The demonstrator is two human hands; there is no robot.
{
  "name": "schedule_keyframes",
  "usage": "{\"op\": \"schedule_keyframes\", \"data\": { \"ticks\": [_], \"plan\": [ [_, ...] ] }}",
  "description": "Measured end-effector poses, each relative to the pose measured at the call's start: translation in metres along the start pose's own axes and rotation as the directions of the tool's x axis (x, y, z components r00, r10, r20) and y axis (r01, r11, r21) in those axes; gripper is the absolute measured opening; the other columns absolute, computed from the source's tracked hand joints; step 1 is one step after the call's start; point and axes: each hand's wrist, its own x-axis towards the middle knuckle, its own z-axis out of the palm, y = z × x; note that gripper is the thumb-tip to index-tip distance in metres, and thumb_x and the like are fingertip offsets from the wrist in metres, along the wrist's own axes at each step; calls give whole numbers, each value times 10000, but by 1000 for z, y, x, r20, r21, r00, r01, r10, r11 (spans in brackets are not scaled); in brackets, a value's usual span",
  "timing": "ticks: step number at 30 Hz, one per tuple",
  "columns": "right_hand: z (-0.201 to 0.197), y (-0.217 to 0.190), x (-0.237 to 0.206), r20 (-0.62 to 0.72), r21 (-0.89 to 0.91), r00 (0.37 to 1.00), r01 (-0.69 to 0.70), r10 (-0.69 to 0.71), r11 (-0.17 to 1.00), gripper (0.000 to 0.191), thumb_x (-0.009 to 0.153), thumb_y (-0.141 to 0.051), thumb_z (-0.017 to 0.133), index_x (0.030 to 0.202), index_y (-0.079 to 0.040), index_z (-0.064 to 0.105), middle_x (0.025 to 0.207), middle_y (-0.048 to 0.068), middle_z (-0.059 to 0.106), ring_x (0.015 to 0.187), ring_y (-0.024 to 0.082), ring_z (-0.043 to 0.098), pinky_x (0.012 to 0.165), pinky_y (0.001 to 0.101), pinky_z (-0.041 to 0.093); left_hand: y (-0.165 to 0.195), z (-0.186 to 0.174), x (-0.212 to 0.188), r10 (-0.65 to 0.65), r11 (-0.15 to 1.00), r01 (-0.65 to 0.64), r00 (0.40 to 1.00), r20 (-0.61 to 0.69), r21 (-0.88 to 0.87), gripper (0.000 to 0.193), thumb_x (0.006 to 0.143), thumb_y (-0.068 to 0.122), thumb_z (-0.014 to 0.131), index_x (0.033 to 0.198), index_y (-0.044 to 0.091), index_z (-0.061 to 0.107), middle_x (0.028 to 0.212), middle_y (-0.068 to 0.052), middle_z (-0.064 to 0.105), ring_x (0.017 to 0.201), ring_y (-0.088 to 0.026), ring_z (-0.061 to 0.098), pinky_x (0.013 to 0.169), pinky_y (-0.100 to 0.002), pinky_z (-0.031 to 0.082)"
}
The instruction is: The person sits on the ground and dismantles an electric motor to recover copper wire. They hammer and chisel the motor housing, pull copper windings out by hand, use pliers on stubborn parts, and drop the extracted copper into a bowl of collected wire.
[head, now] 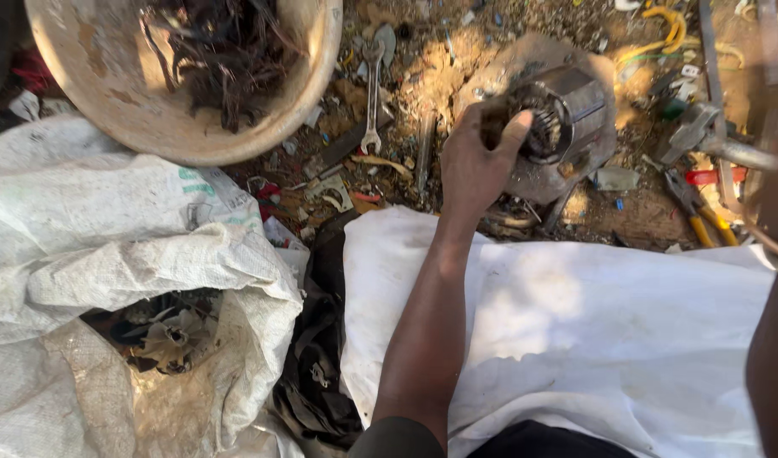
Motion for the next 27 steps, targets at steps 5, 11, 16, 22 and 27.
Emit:
{"op": "schedule_keyframes", "data": {
  "ticks": [5,11,16,22,27],
  "plan": [
    [62,4,9,316,-169,945,-27,80,985,618,876,-508,783,1343,-126,647,1297,156,618,998,327,705,848,451,600,3,1,-1,-238,971,238,971,36,3,472,893,506,702,937,42,781,716,-45,737,603,-130,682,624,-330,554],
    [104,5,24,609,-192,771,-86,187,978,582,834,-402,816,1344,-155,680,1297,177,626,1010,387,691,808,505,575,4,-2,-7,-190,980,195,972,135,-23,350,920,425,681,842,89,743,613,-21,654,517,-129,529,515,-317,394],
    [115,15,32,633,-159,760,-61,149,985,599,798,-449,855,1267,-114,693,1157,158,693,1029,371,702,852,505,572,9,-2,-6,-142,990,139,984,111,33,383,924,426,667,750,84,680,580,-27,624,503,-139,538,511,-341,404],
    [120,10,40,642,-211,750,-30,162,977,598,742,-409,903,1148,-32,681,1085,167,689,988,393,701,795,528,574,15,1,-10,34,987,-40,999,40,159,281,955,305,572,864,55,661,590,-113,635,512,-246,618,565,-436,467],
    [123,9,42,667,-222,729,-8,158,975,638,721,-391,919,1137,14,655,1105,176,677,926,406,708,745,536,580,12,4,-6,84,970,-96,995,59,222,280,961,276,558,862,32,653,604,-176,627,547,-304,649,598,-498,501]
  ]
}}
